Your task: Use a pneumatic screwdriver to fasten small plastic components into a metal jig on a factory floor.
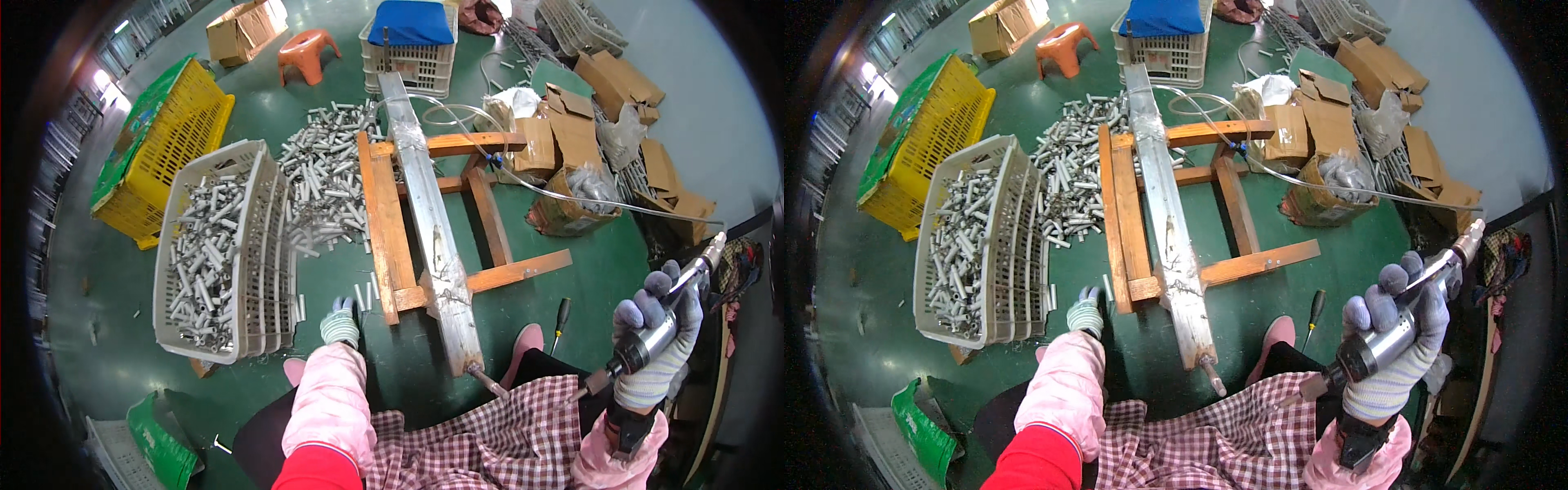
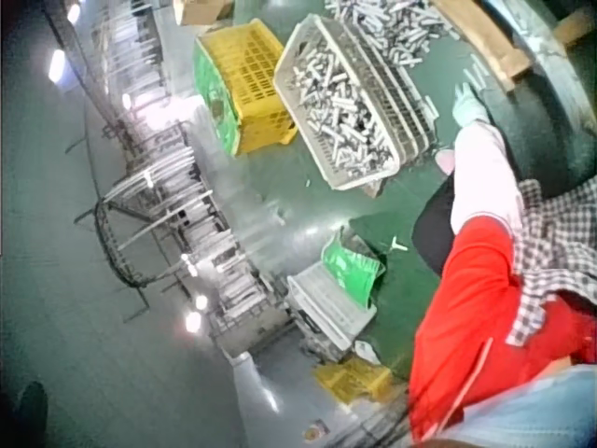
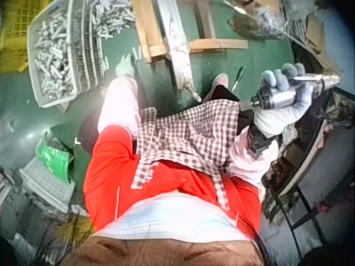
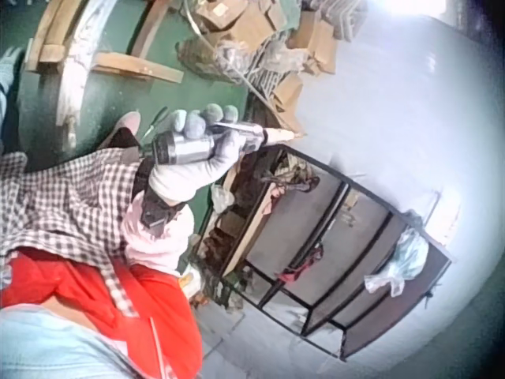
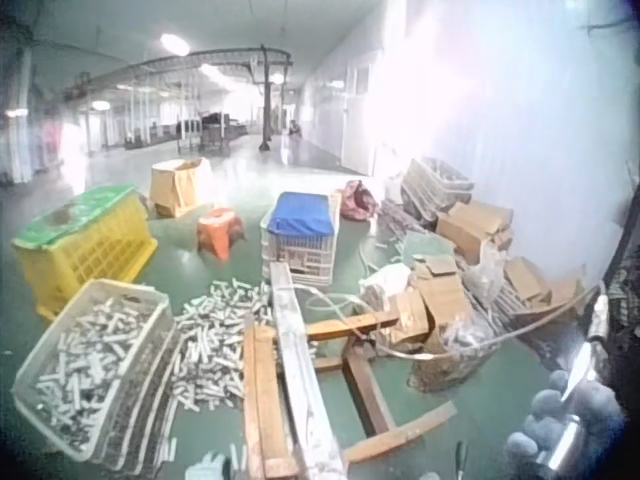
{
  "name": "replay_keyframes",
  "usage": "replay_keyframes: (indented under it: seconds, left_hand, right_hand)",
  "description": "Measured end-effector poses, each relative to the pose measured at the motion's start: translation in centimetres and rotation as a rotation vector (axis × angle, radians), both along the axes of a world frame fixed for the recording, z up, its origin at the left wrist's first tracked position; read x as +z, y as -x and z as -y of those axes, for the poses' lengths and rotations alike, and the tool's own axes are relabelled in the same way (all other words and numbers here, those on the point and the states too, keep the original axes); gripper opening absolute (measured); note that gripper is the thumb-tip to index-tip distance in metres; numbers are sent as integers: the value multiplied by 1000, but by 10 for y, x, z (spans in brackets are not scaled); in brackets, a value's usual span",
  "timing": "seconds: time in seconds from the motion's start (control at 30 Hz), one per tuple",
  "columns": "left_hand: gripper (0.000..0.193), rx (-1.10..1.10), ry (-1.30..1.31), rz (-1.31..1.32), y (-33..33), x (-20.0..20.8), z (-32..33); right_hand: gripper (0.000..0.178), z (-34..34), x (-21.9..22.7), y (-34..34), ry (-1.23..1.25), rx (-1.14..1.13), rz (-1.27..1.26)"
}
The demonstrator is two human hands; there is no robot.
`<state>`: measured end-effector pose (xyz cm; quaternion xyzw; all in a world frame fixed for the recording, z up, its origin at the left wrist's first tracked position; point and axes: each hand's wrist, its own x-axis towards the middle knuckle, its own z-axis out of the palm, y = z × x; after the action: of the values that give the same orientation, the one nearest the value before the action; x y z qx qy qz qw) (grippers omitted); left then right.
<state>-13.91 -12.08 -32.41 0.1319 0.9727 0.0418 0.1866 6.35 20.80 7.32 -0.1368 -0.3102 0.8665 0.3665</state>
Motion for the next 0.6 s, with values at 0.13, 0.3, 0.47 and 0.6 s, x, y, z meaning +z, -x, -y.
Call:
replay_keyframes:
  seconds: [0.13, 0.3, 0.47, 0.6]
  left_hand:
    - [44, -261, 228, 45, 26, -1, -33]
    - [39, -443, 321, 64, 35, -18, -24]
    - [22, -420, 301, 14, 17, -29, -13]
    - [23, -359, 325, 66, 9, -9, -1]
  right_hand:
    - [36, 5, -3, 6, -44, -45, 79]
    - [36, 5, -9, 12, -28, 12, 83]
    - [36, 5, -9, 14, -30, -5, 105]
    - [34, 12, -3, 12, 39, -18, 117]
